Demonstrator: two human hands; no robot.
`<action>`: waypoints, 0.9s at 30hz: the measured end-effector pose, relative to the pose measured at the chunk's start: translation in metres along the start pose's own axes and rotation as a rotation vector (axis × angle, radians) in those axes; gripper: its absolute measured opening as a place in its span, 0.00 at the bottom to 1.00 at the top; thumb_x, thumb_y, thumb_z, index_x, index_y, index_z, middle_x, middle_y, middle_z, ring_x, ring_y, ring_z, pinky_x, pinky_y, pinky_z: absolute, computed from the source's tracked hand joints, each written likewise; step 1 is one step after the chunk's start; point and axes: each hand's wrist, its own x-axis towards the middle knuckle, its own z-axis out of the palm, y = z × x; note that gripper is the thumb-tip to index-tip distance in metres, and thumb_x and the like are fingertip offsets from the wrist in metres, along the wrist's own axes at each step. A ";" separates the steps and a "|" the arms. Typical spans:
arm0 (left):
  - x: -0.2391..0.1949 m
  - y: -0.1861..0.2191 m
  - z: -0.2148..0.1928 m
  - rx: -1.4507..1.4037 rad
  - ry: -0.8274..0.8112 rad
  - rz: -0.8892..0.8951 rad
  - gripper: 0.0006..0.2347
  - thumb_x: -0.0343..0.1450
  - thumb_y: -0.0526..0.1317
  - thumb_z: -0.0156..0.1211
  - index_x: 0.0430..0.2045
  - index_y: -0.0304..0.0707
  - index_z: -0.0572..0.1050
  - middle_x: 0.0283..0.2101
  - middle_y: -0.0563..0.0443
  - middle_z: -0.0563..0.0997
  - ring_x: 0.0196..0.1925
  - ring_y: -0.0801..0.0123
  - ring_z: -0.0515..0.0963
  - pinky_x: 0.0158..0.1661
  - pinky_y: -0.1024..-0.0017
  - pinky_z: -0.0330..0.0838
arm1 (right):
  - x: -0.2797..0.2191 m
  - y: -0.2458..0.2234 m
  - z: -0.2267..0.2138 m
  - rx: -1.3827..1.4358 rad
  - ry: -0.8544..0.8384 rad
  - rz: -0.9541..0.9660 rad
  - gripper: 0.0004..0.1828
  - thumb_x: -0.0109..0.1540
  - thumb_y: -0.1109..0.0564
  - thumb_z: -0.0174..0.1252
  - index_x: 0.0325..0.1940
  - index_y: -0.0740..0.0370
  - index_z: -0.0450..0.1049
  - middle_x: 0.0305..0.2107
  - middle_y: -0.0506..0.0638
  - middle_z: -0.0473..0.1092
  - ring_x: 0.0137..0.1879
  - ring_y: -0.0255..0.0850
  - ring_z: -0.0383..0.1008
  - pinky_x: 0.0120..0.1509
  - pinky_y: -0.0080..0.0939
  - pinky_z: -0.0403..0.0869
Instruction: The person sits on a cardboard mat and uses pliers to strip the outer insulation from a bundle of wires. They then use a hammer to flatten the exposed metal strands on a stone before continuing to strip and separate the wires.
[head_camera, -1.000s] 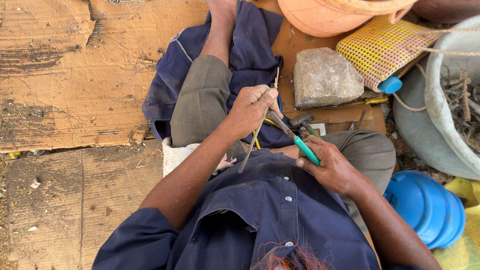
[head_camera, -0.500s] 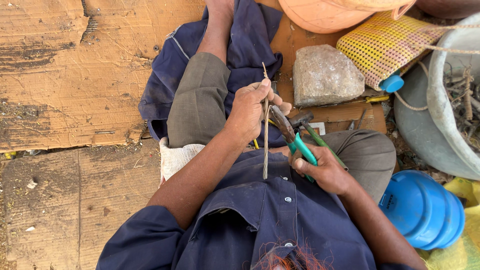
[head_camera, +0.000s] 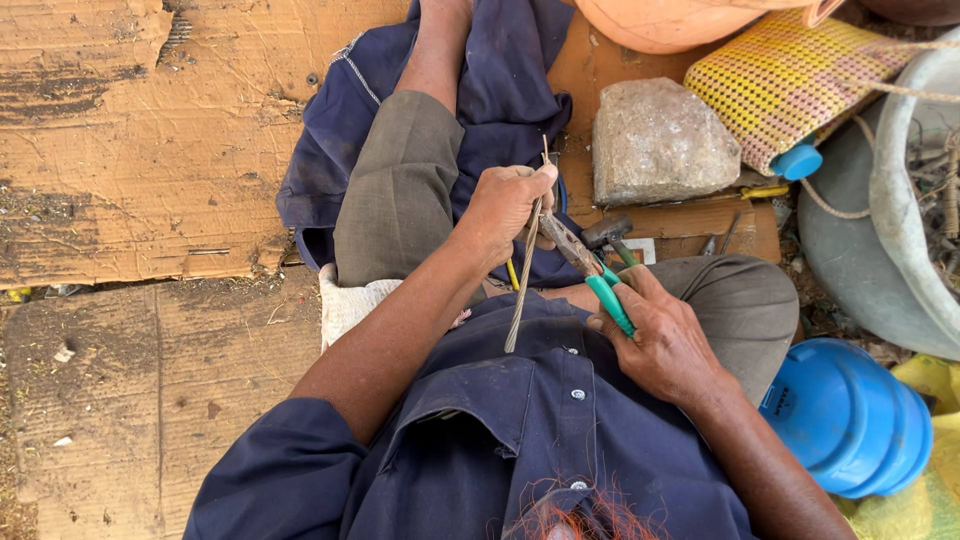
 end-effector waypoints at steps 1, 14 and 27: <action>-0.001 0.003 -0.002 -0.016 -0.032 -0.037 0.17 0.75 0.47 0.57 0.23 0.30 0.74 0.22 0.50 0.74 0.19 0.69 0.76 0.21 0.64 0.81 | 0.001 0.000 0.000 0.006 -0.009 0.008 0.13 0.60 0.54 0.64 0.42 0.66 0.73 0.39 0.57 0.67 0.41 0.56 0.73 0.42 0.55 0.71; -0.018 -0.006 -0.028 -0.178 -0.318 -0.144 0.10 0.74 0.39 0.57 0.38 0.27 0.75 0.32 0.41 0.79 0.29 0.58 0.84 0.30 0.59 0.83 | 0.004 0.021 0.006 0.195 -0.073 0.043 0.11 0.61 0.56 0.63 0.41 0.68 0.74 0.39 0.55 0.69 0.43 0.50 0.74 0.48 0.48 0.73; -0.010 -0.015 -0.023 0.190 -0.158 -0.105 0.07 0.72 0.35 0.59 0.30 0.25 0.76 0.23 0.40 0.81 0.19 0.63 0.83 0.17 0.70 0.76 | 0.004 0.000 -0.003 -0.233 0.034 -0.171 0.16 0.55 0.53 0.68 0.39 0.66 0.75 0.39 0.57 0.68 0.41 0.55 0.73 0.43 0.54 0.72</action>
